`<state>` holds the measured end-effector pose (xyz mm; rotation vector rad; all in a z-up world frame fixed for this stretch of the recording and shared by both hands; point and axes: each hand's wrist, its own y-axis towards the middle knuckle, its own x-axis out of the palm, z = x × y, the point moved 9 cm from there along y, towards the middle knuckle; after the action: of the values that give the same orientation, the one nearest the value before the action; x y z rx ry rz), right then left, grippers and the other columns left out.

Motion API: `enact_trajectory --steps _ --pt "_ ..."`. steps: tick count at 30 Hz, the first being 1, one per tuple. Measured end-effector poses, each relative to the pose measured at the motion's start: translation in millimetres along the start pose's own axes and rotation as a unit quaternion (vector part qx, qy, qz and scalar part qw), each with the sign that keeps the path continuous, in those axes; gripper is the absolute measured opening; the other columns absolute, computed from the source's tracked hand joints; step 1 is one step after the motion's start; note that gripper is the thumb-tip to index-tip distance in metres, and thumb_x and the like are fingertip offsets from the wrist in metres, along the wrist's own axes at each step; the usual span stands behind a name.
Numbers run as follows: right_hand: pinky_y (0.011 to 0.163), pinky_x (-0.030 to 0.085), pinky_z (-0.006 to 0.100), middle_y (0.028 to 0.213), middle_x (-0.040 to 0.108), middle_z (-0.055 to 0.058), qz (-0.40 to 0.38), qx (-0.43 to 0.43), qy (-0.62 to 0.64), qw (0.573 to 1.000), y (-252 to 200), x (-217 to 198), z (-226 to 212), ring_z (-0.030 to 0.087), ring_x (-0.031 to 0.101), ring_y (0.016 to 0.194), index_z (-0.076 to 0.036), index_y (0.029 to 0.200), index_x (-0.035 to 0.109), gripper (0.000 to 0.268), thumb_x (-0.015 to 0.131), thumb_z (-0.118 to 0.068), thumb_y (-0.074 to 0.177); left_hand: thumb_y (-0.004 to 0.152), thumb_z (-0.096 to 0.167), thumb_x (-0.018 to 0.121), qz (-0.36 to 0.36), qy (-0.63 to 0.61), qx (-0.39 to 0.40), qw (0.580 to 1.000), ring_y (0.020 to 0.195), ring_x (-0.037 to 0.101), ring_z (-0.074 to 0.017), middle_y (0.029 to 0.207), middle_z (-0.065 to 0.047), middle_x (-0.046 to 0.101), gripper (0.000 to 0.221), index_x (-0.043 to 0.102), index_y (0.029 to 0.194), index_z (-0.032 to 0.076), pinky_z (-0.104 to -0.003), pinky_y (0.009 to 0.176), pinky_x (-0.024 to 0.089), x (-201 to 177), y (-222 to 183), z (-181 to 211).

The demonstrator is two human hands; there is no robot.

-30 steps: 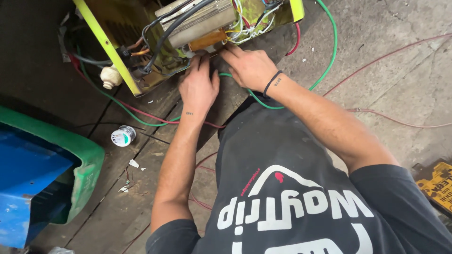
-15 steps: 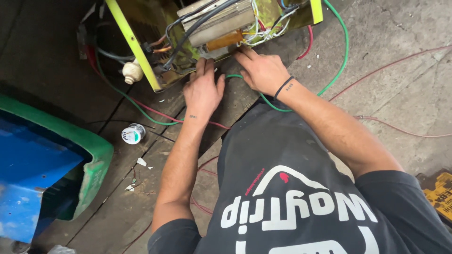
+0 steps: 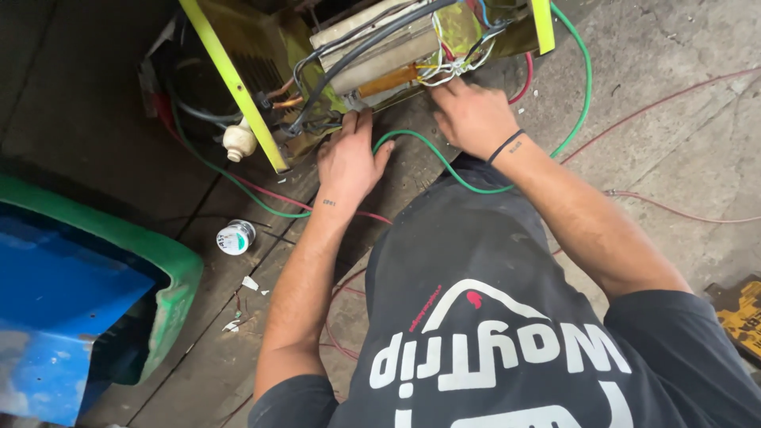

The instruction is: Inspecting and manipulating wires and components inside an electronic power unit.

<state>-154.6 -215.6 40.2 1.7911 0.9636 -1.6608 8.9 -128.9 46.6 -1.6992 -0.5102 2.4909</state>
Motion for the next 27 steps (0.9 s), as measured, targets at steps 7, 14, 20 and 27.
enact_trajectory --steps 7,14,20,27 --pt "0.043 0.048 0.04 0.11 0.061 0.005 0.022 0.021 -0.126 0.992 -1 -5 -19 0.025 0.064 0.063 -0.018 0.127 0.061 0.042 0.064 -0.038 0.09 0.087 0.045 0.073 0.03 0.068 0.01 0.997 0.091 0.066 -0.0336 0.123 -0.011 0.057 0.062 0.054 0.136 0.012 -0.049 0.068 0.056 17 5 7" --pt "0.037 0.05 0.042 0.116 0.057 0.008 0.0 0.056 -0.114 0.992 -5 -4 -15 0.025 0.063 0.058 -0.02 0.132 0.057 0.043 0.064 -0.04 0.094 0.086 0.047 0.069 0.103 0.166 0.057 0.979 0.124 0.052 -0.0296 0.129 -0.008 0.06 0.064 0.058 0.138 0.012 -0.043 0.094 0.045 10 6 26" --pt "0.04 0.05 0.043 0.122 0.061 0.008 -0.013 0.028 -0.089 0.996 -6 -8 -7 0.027 0.07 0.062 -0.022 0.142 0.054 0.054 0.064 -0.039 0.092 0.078 0.045 0.077 0.112 0.179 0.084 0.974 0.102 0.058 -0.0296 0.121 -0.008 0.06 0.074 0.055 0.141 0.013 -0.044 0.094 0.046 9 8 36" --pt "0.042 0.051 0.045 0.134 0.063 0.012 -0.027 0.036 -0.116 0.992 -12 4 14 0.029 0.072 0.063 -0.018 0.144 0.054 0.055 0.062 -0.041 0.094 0.082 0.05 0.075 0.1 0.163 0.09 0.977 0.11 0.056 -0.0283 0.125 -0.008 0.061 0.077 0.054 0.142 0.007 -0.045 0.097 0.045 26 20 51"
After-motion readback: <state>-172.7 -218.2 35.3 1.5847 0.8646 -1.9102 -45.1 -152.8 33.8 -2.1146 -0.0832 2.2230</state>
